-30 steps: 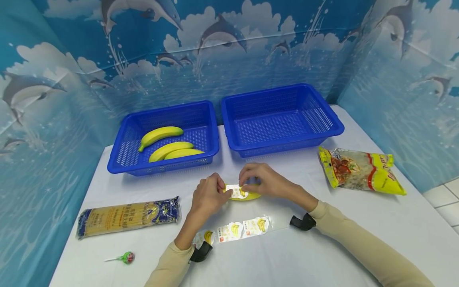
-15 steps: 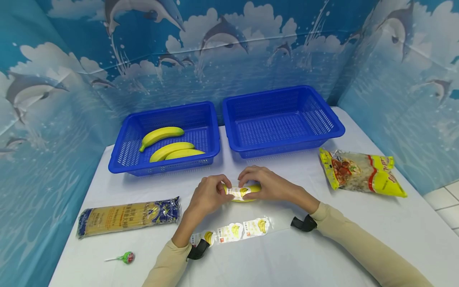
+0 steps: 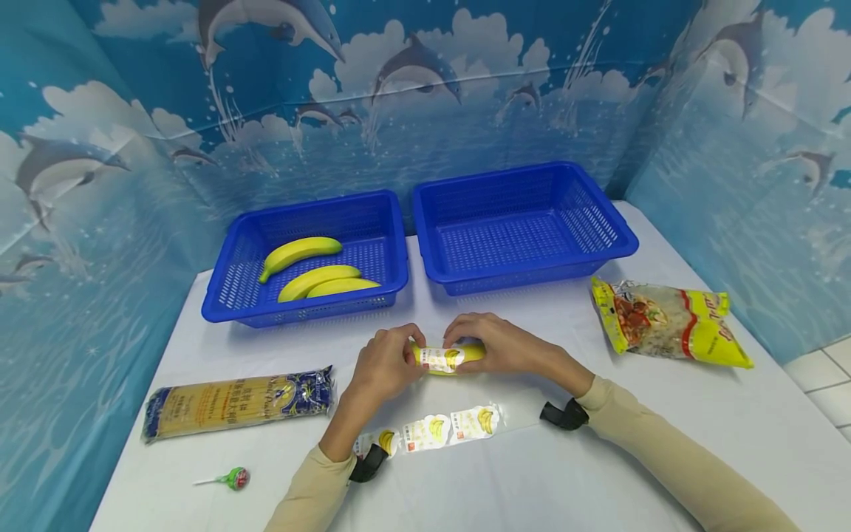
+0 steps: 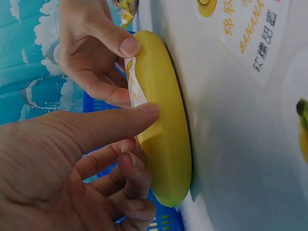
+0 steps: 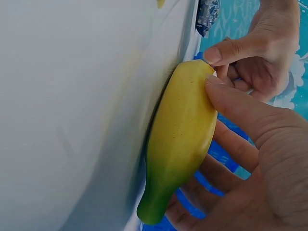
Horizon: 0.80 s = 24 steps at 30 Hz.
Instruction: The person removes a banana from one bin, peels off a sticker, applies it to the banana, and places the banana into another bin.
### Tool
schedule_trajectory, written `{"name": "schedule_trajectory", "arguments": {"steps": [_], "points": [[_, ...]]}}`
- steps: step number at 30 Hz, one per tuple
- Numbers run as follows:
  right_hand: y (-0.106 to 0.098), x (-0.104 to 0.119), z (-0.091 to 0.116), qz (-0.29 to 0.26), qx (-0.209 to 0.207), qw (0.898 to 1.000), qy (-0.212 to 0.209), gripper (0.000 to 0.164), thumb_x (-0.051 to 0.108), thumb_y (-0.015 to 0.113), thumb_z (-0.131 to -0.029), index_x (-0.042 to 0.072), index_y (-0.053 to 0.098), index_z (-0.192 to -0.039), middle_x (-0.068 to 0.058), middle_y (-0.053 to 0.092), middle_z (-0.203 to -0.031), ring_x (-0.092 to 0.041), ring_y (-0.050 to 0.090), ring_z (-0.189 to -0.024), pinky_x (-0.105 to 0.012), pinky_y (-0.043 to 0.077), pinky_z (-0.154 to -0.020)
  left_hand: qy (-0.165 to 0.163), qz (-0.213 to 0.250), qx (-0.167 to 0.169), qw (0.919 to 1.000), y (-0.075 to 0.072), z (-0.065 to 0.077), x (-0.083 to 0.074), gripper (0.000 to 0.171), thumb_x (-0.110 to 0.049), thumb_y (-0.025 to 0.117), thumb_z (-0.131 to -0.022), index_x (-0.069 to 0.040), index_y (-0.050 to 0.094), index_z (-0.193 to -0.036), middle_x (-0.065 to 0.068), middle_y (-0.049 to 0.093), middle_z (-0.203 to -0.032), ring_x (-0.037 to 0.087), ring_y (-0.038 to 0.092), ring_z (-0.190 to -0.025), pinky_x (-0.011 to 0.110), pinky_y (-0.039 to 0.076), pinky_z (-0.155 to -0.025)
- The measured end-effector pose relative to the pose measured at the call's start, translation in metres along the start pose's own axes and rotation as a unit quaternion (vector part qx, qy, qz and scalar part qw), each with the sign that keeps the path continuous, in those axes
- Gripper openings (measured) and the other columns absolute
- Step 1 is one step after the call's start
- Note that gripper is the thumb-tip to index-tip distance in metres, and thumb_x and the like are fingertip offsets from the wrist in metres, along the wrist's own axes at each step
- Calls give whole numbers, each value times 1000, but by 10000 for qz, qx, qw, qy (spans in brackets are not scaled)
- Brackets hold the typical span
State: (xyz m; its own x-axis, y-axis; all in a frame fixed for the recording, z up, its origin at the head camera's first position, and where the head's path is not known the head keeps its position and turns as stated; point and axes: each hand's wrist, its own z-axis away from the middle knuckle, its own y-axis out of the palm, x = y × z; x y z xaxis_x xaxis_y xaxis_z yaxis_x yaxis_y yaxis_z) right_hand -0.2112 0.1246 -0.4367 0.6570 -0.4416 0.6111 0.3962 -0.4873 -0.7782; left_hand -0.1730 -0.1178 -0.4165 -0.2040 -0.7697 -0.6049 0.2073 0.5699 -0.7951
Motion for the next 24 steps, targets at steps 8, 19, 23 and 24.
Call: {"name": "schedule_trajectory", "arguments": {"steps": [8, 19, 23, 24], "points": [[-3, 1, 2, -134, 91, 9998, 125, 34, 13, 92, -87, 10, 77, -117, 2, 74, -116, -15, 68, -106, -47, 57, -99, 11, -315, -13, 9995, 0, -1, 0, 40, -2, 92, -79, -9, 73, -113, -5, 62, -70, 13, 56, -62, 31, 45, -56], [-4, -1, 4, -100, 118, 9997, 162, 39, 14, 94, -85, 10, 77, -120, 2, 76, -116, -12, 68, -103, -44, 58, -97, -4, -586, 32, 9983, 1, 1, -2, 47, -3, 93, -79, -10, 79, -124, -3, 62, -72, 15, 56, -64, 31, 45, -55], [-3, -2, 4, -154, 125, 9996, 189, 38, 13, 93, -86, 9, 77, -120, 1, 76, -116, -13, 69, -103, -43, 59, -96, -30, -596, 15, 9982, 1, 1, -2, 45, -5, 92, -80, -10, 79, -123, -3, 62, -72, 15, 56, -65, 32, 45, -56], [-3, -2, 4, -162, 124, 9996, 185, 38, 12, 93, -86, 9, 77, -120, 1, 76, -116, -13, 69, -103, -43, 59, -96, -33, -605, 9, 9982, 2, 1, -2, 45, -6, 92, -80, -11, 79, -122, -3, 62, -72, 15, 57, -65, 32, 45, -57]]}}
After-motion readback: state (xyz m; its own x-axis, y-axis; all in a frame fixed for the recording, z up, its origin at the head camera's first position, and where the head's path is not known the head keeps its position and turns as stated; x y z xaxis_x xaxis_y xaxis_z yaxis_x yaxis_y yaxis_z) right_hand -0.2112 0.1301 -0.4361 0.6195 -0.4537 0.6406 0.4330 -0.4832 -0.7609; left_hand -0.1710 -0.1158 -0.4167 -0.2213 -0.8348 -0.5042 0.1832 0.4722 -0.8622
